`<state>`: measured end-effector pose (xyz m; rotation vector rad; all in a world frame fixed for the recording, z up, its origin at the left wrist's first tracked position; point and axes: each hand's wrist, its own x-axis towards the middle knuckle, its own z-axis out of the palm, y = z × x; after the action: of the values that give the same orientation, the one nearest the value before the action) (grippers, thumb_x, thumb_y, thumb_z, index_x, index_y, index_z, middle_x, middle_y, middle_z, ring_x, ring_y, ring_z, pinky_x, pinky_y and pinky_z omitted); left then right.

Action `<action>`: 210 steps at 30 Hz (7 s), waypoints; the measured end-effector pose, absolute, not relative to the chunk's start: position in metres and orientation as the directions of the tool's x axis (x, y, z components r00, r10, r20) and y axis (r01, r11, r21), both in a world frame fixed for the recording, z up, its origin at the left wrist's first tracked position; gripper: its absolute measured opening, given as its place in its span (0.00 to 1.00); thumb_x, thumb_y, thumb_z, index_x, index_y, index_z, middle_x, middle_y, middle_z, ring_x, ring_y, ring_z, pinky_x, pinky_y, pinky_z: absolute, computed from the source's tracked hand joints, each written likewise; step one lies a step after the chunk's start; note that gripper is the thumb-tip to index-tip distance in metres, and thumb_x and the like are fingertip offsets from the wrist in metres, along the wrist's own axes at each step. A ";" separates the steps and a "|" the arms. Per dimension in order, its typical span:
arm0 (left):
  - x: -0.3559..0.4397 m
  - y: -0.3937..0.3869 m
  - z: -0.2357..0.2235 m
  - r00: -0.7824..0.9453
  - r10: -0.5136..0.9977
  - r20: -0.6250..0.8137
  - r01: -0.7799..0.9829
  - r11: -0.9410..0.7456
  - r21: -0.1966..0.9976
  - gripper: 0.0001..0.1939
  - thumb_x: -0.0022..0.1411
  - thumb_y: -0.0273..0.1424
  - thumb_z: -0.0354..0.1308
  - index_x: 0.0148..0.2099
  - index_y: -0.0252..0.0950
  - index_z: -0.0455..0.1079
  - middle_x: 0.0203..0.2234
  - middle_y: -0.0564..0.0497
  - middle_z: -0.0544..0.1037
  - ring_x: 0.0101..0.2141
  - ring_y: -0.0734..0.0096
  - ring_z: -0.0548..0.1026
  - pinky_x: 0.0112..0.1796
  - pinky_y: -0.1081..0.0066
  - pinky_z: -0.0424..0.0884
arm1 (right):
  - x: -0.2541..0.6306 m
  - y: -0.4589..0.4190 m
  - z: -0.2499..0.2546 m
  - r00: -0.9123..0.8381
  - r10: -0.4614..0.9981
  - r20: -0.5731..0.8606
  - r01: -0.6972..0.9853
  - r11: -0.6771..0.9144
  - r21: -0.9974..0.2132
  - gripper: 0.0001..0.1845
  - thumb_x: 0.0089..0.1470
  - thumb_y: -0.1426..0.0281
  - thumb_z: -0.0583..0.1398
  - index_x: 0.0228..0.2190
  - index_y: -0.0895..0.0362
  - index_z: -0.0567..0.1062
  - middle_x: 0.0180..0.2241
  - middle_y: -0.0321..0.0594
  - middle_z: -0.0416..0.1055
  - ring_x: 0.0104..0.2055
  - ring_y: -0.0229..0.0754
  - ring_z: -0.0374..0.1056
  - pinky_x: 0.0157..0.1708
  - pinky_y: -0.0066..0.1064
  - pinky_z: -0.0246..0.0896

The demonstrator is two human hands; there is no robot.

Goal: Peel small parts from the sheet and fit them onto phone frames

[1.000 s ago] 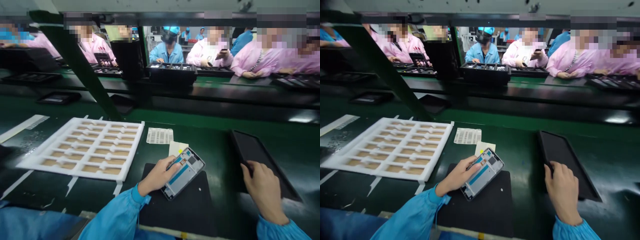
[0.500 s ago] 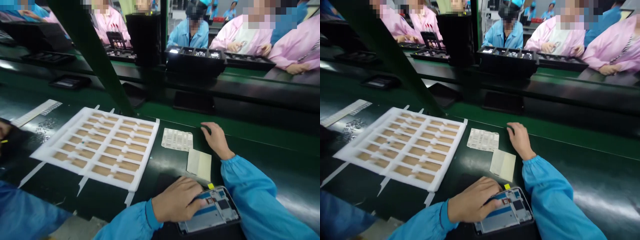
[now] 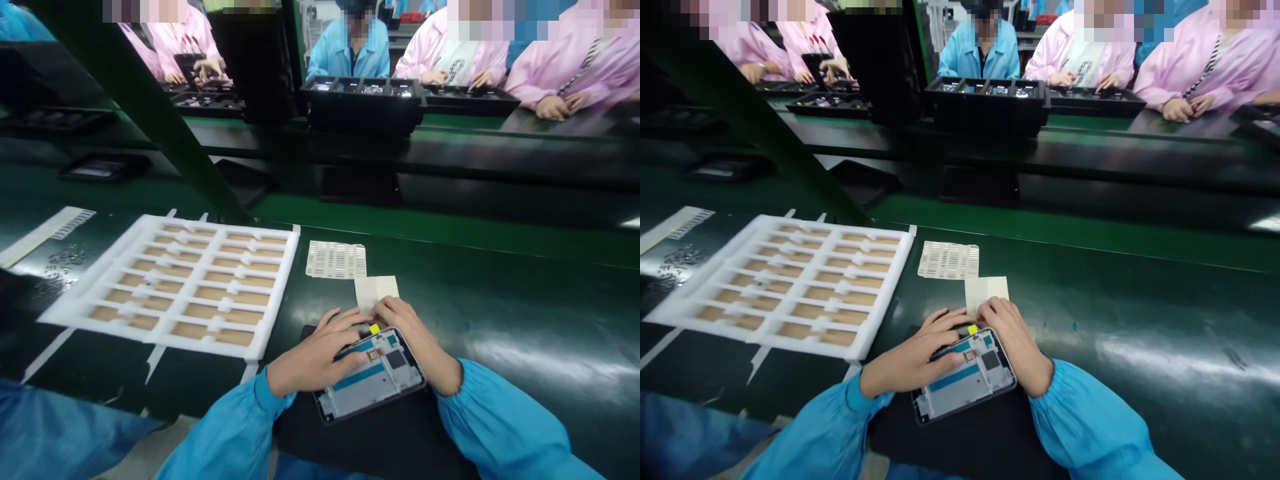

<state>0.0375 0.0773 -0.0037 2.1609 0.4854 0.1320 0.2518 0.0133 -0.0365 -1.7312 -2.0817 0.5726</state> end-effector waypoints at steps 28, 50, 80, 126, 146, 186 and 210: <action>0.038 0.052 0.041 0.863 0.453 -0.224 0.483 -0.607 0.631 0.15 0.71 0.41 0.50 0.50 0.42 0.73 0.62 0.50 0.67 0.57 0.57 0.72 0.54 0.64 0.69 | 0.257 -0.051 0.035 0.110 0.994 -0.017 0.133 -0.031 -0.991 0.06 0.54 0.65 0.66 0.33 0.53 0.77 0.31 0.35 0.75 0.34 0.38 0.73 0.35 0.28 0.70; 0.047 0.007 0.015 0.705 0.575 0.415 0.282 -0.765 0.579 0.04 0.65 0.27 0.61 0.42 0.39 0.76 0.40 0.56 0.83 0.39 0.71 0.82 0.37 0.71 0.73 | 0.250 -0.085 0.010 0.117 0.978 0.175 0.532 0.087 -0.842 0.05 0.60 0.68 0.62 0.40 0.49 0.75 0.39 0.37 0.75 0.42 0.44 0.72 0.42 0.35 0.70; 0.043 0.067 0.016 0.805 0.574 0.152 0.268 -0.580 0.769 0.11 0.69 0.29 0.54 0.48 0.41 0.77 0.48 0.51 0.80 0.49 0.65 0.79 0.45 0.69 0.75 | 0.267 0.058 0.004 0.091 0.951 0.295 0.698 0.150 -0.700 0.07 0.62 0.67 0.57 0.36 0.55 0.75 0.36 0.41 0.74 0.37 0.42 0.70 0.38 0.34 0.66; 0.016 0.048 0.014 0.610 0.740 0.283 0.445 -0.616 0.650 0.11 0.67 0.25 0.57 0.46 0.44 0.76 0.44 0.59 0.82 0.43 0.67 0.81 0.43 0.68 0.75 | 0.225 -0.014 0.034 0.098 0.928 0.360 0.514 0.263 -0.817 0.05 0.57 0.72 0.65 0.37 0.54 0.77 0.34 0.35 0.78 0.36 0.39 0.75 0.38 0.27 0.71; 0.000 0.014 0.001 0.553 0.661 0.507 0.423 -0.747 0.513 0.07 0.68 0.26 0.57 0.47 0.38 0.72 0.41 0.56 0.82 0.37 0.71 0.81 0.39 0.69 0.72 | 0.200 -0.028 0.045 -0.343 0.897 0.278 0.790 0.436 -0.431 0.05 0.65 0.74 0.56 0.41 0.56 0.72 0.34 0.39 0.74 0.35 0.42 0.68 0.35 0.34 0.62; -0.087 0.033 0.073 0.624 0.713 0.321 0.468 -0.669 0.577 0.10 0.69 0.27 0.54 0.48 0.40 0.75 0.41 0.49 0.81 0.43 0.67 0.79 0.44 0.68 0.75 | 0.282 -0.041 -0.074 -0.083 0.960 0.266 0.921 0.176 -0.348 0.25 0.68 0.56 0.46 0.59 0.50 0.68 0.58 0.43 0.68 0.64 0.53 0.59 0.61 0.57 0.53; -0.287 0.198 0.057 0.138 0.990 -0.026 0.920 -0.119 0.374 0.14 0.50 0.41 0.63 0.34 0.36 0.78 0.35 0.47 0.82 0.41 0.57 0.78 0.49 0.65 0.69 | 0.301 -0.033 -0.082 0.195 0.943 0.270 0.869 -0.039 -0.493 0.31 0.59 0.45 0.49 0.48 0.52 0.75 0.59 0.53 0.64 0.60 0.68 0.61 0.50 0.59 0.66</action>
<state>-0.2868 0.1979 0.0568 2.1202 1.8539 0.3318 0.3009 -0.0329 -0.0820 -1.9186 -1.6863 0.1717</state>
